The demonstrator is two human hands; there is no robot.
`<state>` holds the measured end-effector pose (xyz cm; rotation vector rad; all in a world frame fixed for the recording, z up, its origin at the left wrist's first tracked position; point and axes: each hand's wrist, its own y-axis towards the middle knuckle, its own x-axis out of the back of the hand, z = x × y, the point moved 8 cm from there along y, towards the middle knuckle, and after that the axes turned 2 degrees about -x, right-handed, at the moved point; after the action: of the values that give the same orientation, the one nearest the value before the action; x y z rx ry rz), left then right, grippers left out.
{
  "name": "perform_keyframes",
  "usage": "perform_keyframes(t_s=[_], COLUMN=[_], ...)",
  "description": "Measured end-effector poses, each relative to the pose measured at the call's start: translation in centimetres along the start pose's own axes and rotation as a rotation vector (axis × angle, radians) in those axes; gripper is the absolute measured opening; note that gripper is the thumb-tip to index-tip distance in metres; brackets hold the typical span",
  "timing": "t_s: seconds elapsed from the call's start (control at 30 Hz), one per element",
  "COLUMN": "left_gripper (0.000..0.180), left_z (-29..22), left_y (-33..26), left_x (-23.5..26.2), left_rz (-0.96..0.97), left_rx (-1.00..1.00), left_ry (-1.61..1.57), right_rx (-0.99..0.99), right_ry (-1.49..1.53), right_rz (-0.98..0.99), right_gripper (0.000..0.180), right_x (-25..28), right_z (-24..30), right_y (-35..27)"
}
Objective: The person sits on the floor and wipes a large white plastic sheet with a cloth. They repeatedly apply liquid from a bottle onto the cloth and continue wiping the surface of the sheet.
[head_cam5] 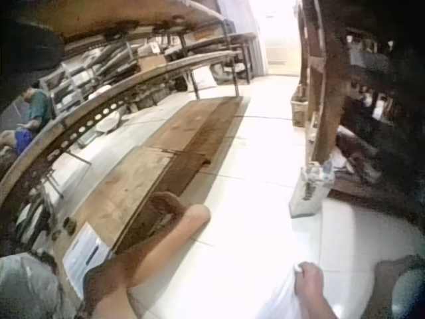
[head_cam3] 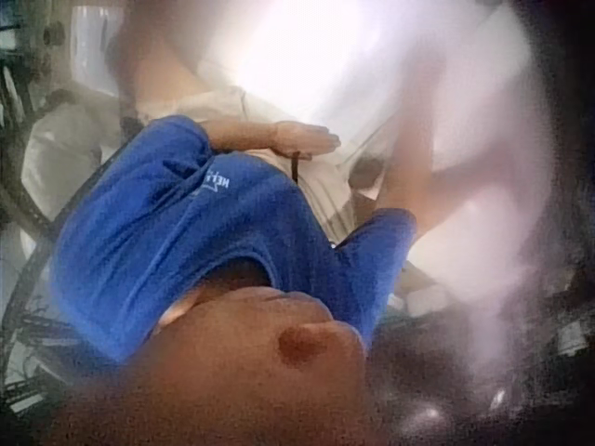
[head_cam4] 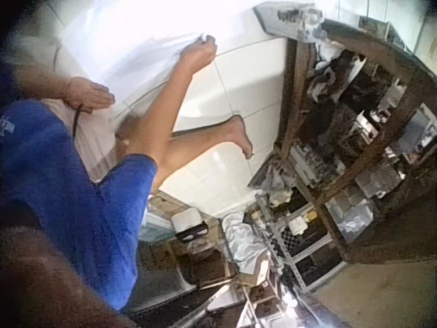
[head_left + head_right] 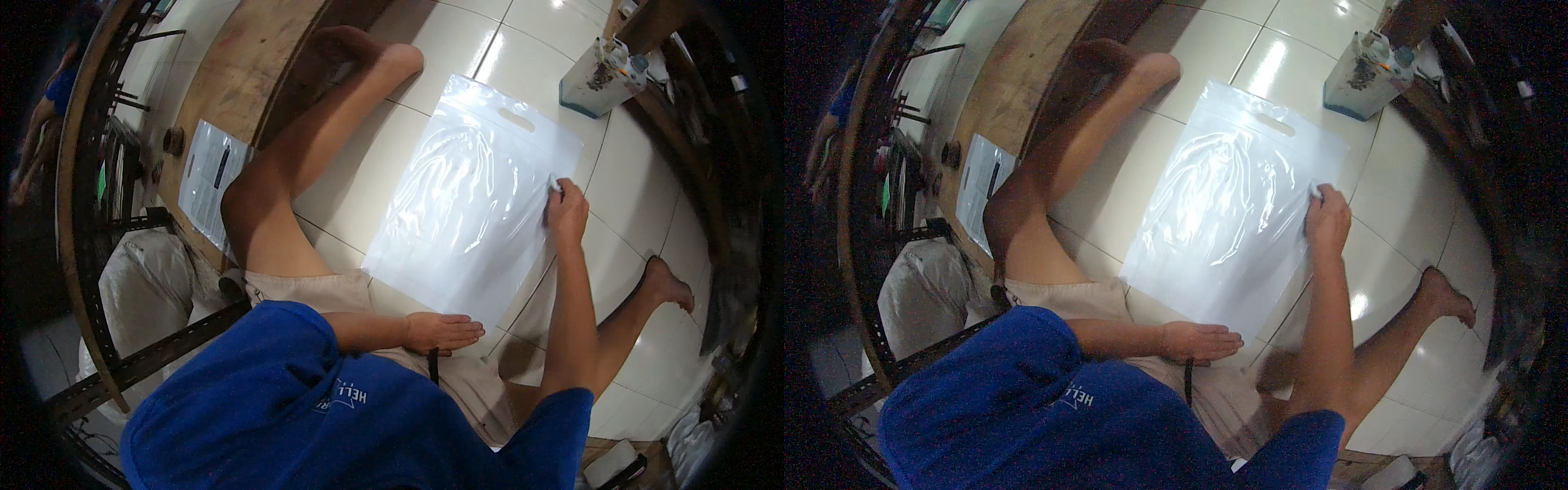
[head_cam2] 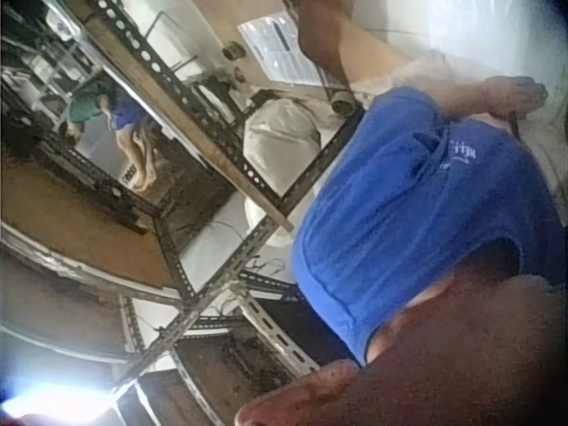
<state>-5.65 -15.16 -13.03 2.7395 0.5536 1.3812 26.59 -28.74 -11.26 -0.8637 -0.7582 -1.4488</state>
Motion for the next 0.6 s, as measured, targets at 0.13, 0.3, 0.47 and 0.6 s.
perform_keyframes(t_s=[0.13, 0.3, 0.47, 0.6], left_gripper=[0.064, 0.066, 0.065, 0.064], left_z=[0.1, -0.4, -0.8, -0.8], left_y=[0.0, -0.7, -1.3, -1.3], left_x=[0.8, -0.1, -0.5, -0.4], left_rz=[-0.049, -0.026, 0.099, 0.070], left_rx=[0.028, 0.034, 0.023, 0.009], left_ry=[-0.063, -0.015, 0.069, 0.060], right_rx=[-0.118, -0.026, 0.053, 0.038], right_ry=[0.102, 0.127, 0.088, 0.076], right_rz=[0.131, 0.136, 0.351, 0.192], right_gripper=[0.027, 0.032, 0.025, 0.022], right_x=[0.8, 2.9, -1.0, -1.0], right_z=[-0.9, 0.5, 3.2, 3.3], right_y=[3.3, -6.5, -23.7, -22.4])
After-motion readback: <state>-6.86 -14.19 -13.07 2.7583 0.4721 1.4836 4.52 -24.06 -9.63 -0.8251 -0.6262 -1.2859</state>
